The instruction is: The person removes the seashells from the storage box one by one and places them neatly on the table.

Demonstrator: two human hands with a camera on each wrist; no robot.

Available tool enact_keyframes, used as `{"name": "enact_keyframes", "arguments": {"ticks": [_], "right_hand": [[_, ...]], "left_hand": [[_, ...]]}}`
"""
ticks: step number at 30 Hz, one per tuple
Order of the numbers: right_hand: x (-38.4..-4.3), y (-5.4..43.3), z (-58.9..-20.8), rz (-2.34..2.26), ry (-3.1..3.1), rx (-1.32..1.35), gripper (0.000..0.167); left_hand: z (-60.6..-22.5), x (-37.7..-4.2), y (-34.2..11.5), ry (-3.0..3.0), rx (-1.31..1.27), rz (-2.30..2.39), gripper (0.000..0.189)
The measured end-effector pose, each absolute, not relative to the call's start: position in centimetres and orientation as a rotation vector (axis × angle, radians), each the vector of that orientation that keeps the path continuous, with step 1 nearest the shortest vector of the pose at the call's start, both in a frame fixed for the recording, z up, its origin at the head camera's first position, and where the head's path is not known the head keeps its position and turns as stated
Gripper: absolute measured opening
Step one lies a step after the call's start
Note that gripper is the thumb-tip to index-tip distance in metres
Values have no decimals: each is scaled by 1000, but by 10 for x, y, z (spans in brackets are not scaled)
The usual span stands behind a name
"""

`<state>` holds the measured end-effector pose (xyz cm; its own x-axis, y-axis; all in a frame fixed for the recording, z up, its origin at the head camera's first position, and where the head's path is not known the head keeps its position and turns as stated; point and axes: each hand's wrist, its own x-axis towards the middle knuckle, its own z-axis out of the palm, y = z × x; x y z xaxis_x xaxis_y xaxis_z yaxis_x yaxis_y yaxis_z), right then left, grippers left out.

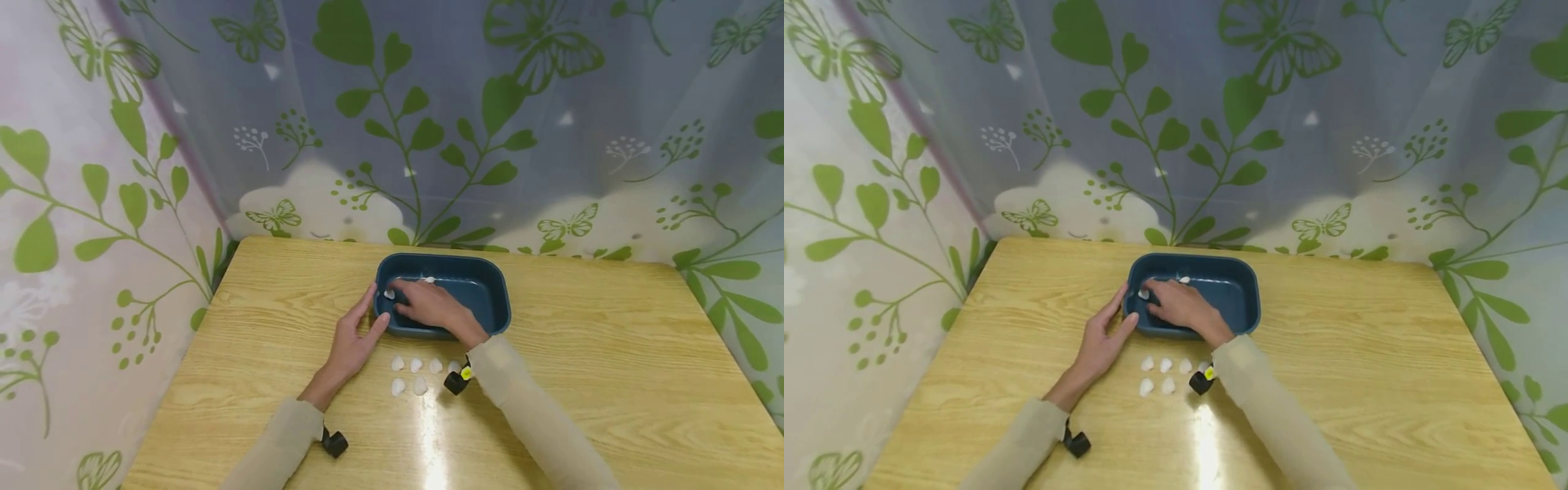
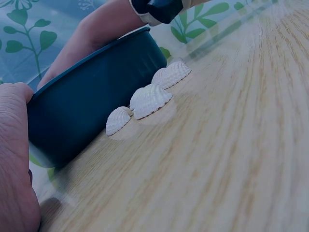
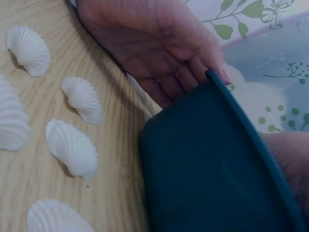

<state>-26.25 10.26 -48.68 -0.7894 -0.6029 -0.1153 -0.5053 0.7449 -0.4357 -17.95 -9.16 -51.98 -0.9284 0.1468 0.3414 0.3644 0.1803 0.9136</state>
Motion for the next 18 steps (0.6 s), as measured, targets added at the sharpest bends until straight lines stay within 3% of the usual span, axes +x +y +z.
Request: {"name": "enact_keyframes", "arguments": {"ticks": [8,18], "right_hand": [[-264,100,-491,-542,2702,-900,36],[-266,96,-491,-511,2773,-908,38]], "left_hand": [[-520,-179,-91,-2278,-504,-1838,59],[-521,-180,-91,-2271,-511,-1832,59]]}}
